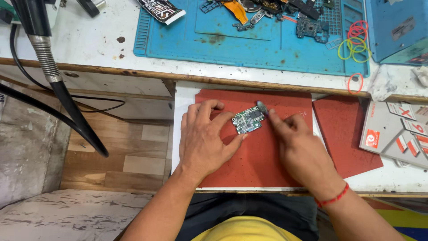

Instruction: The person uses a purple toothbrush to scrub the surface of a small green circuit board placed on a red mat. The person holds the board steady with one hand while scrubbing with the other, occasionally flipping the board to clean different sides.

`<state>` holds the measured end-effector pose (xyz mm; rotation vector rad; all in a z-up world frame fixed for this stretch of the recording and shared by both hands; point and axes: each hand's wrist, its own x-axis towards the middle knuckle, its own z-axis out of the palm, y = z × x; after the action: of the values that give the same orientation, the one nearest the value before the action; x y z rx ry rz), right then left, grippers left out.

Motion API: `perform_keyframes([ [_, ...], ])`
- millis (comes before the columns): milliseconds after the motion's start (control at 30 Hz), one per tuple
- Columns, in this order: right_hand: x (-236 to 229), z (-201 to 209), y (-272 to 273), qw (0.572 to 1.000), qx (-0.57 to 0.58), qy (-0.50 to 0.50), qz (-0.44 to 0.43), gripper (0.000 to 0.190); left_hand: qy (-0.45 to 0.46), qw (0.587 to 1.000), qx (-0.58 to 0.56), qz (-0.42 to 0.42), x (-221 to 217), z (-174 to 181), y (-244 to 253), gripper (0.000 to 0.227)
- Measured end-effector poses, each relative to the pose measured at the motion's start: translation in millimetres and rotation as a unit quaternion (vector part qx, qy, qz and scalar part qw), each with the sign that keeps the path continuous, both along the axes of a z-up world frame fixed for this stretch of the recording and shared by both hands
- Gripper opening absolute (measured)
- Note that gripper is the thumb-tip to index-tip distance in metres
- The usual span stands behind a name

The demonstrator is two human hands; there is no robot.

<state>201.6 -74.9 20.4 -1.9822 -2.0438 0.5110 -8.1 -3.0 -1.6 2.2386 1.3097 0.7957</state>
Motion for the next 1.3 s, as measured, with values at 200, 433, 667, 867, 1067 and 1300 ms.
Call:
perform_keyframes([
  [200, -1.3, -1.9, 4.8, 0.999, -0.024, -0.038, -0.004, 0.063, -0.01, 1.0, 0.009, 0.004, 1.8, -2.1, -2.0, 0.044],
  [433, 2.4, 1.0, 14.6, 0.999, 0.015, -0.032, -0.004, 0.056, -0.013, 1.0, 0.016, -0.004, 2.7, -0.2, 2.5, 0.043],
  [667, 3.5, 6.9, 14.5, 0.999, -0.015, -0.03, 0.007, 0.059, -0.01, 1.0, 0.014, -0.001, 1.7, 0.9, 0.3, 0.044],
  [867, -0.2, 5.7, 16.4, 1.0, -0.014, -0.023, 0.011, 0.057, 0.001, 1.0, -0.003, 0.0, 3.2, -0.2, -0.4, 0.044],
  [1067, -7.9, 11.4, 11.3, 0.997, -0.026, -0.034, 0.059, 0.058, -0.008, 1.0, -0.019, 0.01, 4.5, -0.3, 0.4, 0.045],
  [1300, -16.5, 8.5, 18.6, 0.996, -0.032, -0.059, 0.052, 0.063, -0.01, 1.0, -0.012, 0.019, 4.7, -2.1, 0.7, 0.049],
])
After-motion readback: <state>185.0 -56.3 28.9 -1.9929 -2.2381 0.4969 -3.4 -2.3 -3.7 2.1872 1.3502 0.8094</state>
